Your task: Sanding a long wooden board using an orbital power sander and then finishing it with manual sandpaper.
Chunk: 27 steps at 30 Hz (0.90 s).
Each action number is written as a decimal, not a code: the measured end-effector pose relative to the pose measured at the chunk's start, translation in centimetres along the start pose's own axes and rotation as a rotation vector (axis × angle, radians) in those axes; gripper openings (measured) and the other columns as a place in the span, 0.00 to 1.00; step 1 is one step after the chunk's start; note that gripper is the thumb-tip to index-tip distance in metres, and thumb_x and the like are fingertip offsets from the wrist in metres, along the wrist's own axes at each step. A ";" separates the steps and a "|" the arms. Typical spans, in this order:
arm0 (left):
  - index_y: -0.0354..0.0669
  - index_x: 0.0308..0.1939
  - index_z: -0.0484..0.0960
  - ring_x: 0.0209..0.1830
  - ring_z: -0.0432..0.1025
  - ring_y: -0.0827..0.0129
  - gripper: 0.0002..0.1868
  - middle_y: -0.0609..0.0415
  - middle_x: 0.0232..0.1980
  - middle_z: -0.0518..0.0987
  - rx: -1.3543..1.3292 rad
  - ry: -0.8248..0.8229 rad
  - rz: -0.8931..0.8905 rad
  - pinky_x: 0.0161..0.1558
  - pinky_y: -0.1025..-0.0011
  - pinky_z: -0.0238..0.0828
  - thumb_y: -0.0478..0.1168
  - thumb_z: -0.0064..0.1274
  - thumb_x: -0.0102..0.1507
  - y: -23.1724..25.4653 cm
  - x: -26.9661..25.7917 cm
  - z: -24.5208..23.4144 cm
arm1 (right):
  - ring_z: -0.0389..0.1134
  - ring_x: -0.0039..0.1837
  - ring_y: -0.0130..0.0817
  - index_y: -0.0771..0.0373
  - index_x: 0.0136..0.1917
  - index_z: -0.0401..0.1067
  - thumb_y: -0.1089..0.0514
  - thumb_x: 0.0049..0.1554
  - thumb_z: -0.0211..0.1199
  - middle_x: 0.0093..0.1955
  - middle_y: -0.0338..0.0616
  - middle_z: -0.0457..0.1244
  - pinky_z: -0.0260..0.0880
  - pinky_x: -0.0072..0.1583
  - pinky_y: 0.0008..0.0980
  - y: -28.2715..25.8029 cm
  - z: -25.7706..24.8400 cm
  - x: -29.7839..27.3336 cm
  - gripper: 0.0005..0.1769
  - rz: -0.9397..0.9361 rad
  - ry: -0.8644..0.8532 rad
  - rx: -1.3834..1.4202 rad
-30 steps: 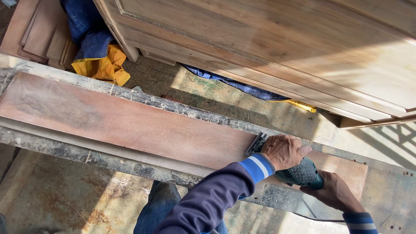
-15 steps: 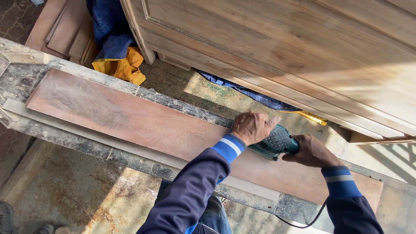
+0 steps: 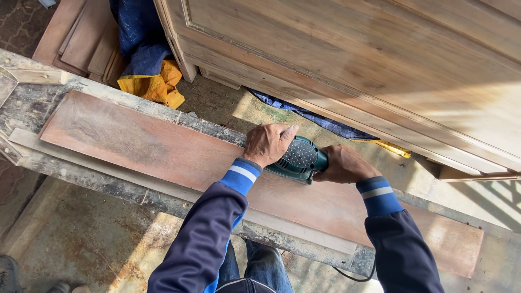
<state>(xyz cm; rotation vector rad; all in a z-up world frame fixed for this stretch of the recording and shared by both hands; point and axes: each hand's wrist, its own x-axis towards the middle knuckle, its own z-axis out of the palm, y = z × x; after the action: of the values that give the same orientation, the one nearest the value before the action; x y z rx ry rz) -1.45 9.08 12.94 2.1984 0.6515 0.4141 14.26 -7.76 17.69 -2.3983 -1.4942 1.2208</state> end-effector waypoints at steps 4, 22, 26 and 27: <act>0.49 0.24 0.83 0.19 0.74 0.56 0.28 0.48 0.21 0.78 -0.048 0.064 0.077 0.24 0.58 0.69 0.61 0.43 0.69 -0.2 0.2 2.6 | 0.75 0.46 0.43 0.56 0.52 0.78 0.48 0.40 0.79 0.44 0.47 0.73 0.75 0.53 0.41 1.3 0.2 -1.2 0.27 0.009 0.014 0.030; 0.44 0.27 0.85 0.29 0.79 0.50 0.31 0.39 0.29 0.82 -0.064 -0.158 0.019 0.36 0.54 0.77 0.63 0.41 0.69 12.6 -1.7 18.8 | 0.76 0.43 0.36 0.64 0.45 0.83 0.49 0.41 0.84 0.41 0.47 0.74 0.77 0.53 0.38 18.9 4.3 -13.5 0.23 0.500 -0.020 0.109; 0.45 0.30 0.87 0.34 0.80 0.48 0.30 0.40 0.33 0.84 -0.105 -0.176 0.016 0.41 0.53 0.78 0.63 0.43 0.66 12.9 -2.0 19.1 | 0.76 0.42 0.37 0.64 0.46 0.83 0.49 0.41 0.84 0.40 0.48 0.74 0.77 0.53 0.37 19.8 4.5 -13.9 0.24 0.484 -0.008 0.148; 0.45 0.30 0.87 0.35 0.80 0.48 0.30 0.41 0.33 0.84 -0.102 -0.188 0.011 0.42 0.53 0.77 0.63 0.42 0.67 12.8 -1.9 18.7 | 0.76 0.43 0.37 0.65 0.46 0.82 0.50 0.41 0.84 0.41 0.48 0.74 0.77 0.53 0.37 19.4 4.4 -13.5 0.24 0.482 0.000 0.143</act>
<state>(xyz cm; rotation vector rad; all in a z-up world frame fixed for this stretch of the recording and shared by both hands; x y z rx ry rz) 10.12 -10.31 10.73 2.1139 0.5058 0.2374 22.67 -30.00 14.24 -2.7409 -0.8094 1.3454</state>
